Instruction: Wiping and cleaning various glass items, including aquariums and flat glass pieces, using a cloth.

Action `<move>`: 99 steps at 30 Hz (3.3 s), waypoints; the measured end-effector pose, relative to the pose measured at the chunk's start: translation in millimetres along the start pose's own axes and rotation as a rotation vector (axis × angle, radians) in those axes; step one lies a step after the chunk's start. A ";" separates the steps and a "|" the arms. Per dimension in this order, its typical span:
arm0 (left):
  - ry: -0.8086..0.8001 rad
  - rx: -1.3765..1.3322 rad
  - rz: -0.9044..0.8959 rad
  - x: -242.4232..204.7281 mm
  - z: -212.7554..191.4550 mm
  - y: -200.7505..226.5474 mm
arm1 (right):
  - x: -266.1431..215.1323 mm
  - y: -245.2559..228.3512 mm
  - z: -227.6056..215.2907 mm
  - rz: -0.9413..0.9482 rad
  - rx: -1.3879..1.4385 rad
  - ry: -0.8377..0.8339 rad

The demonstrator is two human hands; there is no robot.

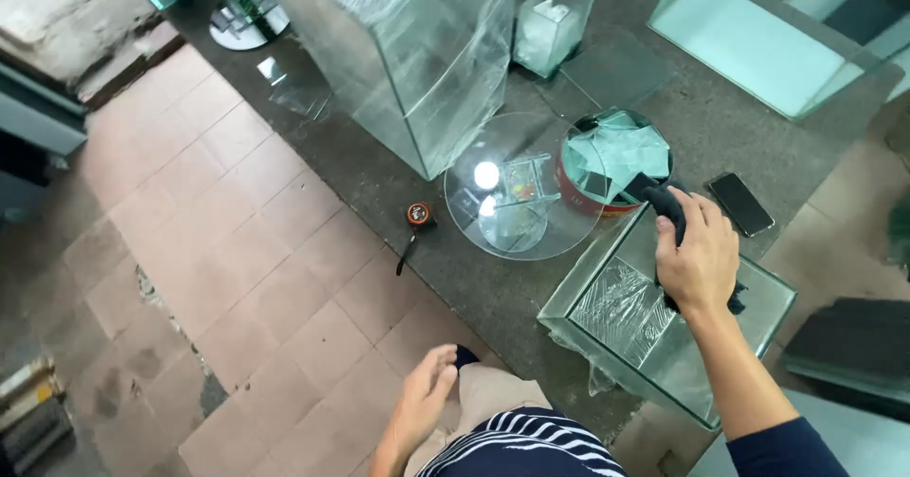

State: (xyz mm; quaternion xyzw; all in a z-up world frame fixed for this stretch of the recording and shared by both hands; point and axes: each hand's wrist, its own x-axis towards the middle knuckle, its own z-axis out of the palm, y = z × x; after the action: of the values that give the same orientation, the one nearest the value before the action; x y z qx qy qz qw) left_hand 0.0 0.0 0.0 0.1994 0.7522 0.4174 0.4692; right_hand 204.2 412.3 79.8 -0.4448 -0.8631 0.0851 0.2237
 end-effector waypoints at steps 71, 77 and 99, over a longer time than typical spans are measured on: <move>-0.565 0.114 0.296 300.0 -108.9 136.2 | 42.0 -236.7 160.5 -0.105 -0.120 -0.296; -0.581 0.033 0.235 271.1 -116.4 157.1 | 76.9 -164.9 155.0 0.248 -0.242 -0.134; -0.589 0.287 0.237 280.6 -119.5 154.3 | 60.2 -290.3 168.1 0.208 -0.137 -0.224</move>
State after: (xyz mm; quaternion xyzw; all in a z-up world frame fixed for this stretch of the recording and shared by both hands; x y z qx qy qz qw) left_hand -253.1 229.7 -0.3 0.4612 0.6073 0.2834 0.5815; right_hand -115.6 298.3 50.1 -0.5339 -0.8356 0.0976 0.0853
